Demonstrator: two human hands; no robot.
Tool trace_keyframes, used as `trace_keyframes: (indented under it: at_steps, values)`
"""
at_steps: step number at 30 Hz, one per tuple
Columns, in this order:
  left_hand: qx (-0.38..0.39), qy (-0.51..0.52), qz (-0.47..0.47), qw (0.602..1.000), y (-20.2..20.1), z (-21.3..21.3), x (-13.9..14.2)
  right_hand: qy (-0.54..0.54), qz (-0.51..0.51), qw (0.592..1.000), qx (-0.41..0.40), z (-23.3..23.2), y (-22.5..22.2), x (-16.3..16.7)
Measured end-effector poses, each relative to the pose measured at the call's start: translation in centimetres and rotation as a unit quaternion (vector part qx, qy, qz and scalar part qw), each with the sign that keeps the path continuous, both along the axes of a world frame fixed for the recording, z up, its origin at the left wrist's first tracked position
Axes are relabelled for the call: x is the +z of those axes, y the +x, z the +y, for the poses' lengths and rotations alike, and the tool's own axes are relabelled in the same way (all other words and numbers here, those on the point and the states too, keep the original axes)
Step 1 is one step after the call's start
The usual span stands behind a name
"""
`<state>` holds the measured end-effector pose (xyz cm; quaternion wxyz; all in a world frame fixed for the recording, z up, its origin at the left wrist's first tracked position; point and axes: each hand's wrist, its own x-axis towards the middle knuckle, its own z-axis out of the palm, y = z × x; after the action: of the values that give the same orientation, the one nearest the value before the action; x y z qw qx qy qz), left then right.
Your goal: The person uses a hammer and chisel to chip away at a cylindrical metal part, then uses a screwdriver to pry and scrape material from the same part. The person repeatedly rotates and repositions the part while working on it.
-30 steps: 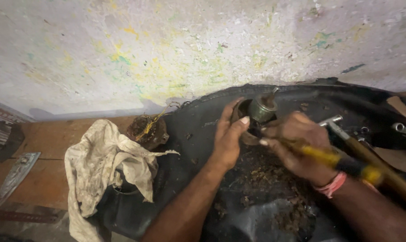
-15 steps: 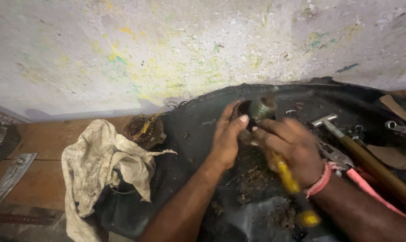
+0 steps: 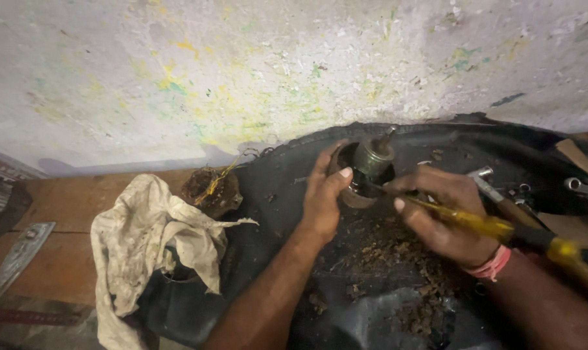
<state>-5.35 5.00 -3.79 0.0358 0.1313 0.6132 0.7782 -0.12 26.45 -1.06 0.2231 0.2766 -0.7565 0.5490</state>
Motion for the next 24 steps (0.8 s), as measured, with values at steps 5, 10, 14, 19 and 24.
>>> trace_keyframes:
  at_steps: [5, 10, 14, 19, 24]
  values:
    - [-0.004, 0.003, 0.031, 1.0, 0.3, 0.3, 0.1, 0.053, 0.013, 0.997, -0.048, -0.5, 0.4, 0.0]
    - [-0.009, -0.005, 0.029, 1.0, 0.2, 0.1, -0.3, 0.085, 0.08, 0.992, -0.039, -0.4, -0.1, -0.4]
    - [-0.019, 0.005, 0.013, 1.0, 0.3, 0.6, -0.6, 0.098, 0.099, 0.99, -0.023, -1.1, -0.6, -0.9]
    - [-0.008, -0.026, 0.027, 0.999, 0.8, 1.1, -0.6, 0.095, 0.095, 0.984, -0.119, -2.1, 0.5, -1.1]
    - [-0.029, 0.024, 0.064, 0.997, 1.0, 1.1, -0.4, -0.029, -0.013, 0.999, -0.032, -0.5, 0.1, -0.8]
